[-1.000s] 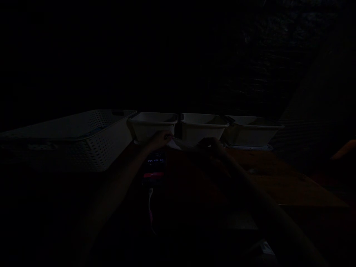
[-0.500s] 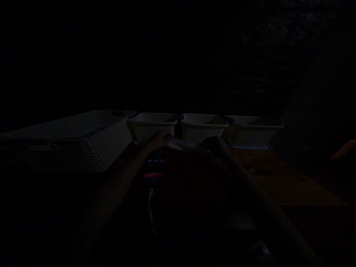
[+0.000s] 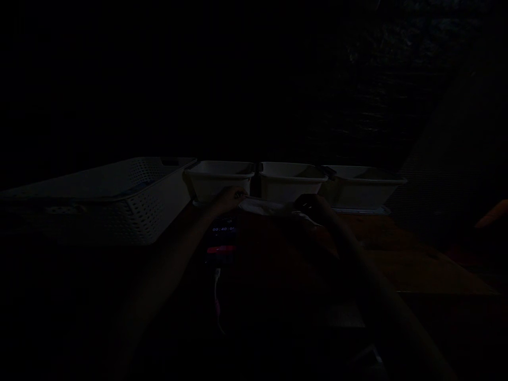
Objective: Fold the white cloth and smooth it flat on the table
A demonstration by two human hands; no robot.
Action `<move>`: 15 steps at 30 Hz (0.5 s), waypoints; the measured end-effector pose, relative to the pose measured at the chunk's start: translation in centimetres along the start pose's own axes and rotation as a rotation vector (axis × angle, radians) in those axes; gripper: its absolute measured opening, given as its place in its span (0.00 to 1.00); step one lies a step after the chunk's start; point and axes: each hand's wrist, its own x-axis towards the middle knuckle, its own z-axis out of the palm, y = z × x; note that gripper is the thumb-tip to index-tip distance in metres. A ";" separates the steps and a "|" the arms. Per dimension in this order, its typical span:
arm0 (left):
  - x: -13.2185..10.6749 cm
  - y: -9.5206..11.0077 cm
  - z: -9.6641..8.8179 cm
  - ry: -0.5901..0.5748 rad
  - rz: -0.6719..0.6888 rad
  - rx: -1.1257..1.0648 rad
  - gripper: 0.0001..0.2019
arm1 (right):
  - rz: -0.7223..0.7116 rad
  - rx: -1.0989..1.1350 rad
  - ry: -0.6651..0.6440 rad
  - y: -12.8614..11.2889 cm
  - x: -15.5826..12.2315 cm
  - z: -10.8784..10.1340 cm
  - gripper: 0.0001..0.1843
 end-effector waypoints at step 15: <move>0.4 -1.5 0.5 0.038 0.021 -0.045 0.13 | 0.016 -0.018 0.123 0.7 0.3 0.3 0.16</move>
